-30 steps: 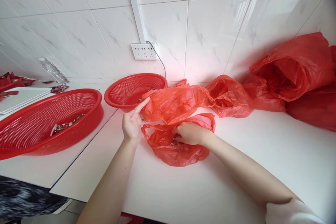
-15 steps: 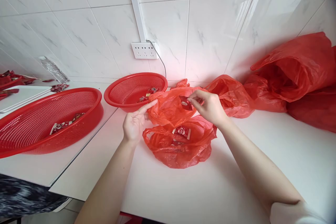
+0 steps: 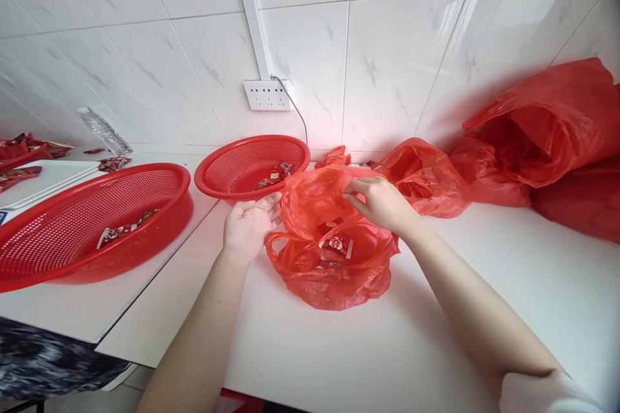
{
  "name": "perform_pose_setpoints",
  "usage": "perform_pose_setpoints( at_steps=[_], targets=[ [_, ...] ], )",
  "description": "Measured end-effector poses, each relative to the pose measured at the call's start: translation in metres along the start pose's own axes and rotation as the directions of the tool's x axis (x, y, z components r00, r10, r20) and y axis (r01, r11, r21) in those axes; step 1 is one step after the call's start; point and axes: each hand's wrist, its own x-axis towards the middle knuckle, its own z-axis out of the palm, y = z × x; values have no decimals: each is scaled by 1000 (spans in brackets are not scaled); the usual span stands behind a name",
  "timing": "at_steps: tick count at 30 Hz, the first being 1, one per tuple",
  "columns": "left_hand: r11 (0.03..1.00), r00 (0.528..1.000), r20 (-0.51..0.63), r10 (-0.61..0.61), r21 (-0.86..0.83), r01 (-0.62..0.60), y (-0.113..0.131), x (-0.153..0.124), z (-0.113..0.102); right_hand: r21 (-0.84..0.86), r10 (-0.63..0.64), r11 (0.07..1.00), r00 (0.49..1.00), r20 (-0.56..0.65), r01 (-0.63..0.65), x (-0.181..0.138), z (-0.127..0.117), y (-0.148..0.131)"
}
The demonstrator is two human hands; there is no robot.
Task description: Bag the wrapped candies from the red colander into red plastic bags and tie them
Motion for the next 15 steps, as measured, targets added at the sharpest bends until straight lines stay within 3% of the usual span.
perform_pose_setpoints(
  at_steps=[9,15],
  targets=[
    [1000,999,47,-5,-20,6,1,-4,3,14,-37,999,999,23,37,-4,-13,-2],
    [997,994,101,-41,65,35,5,-4,-1,103,-50,994,990,135,36,-7,-21,-11]
  ],
)
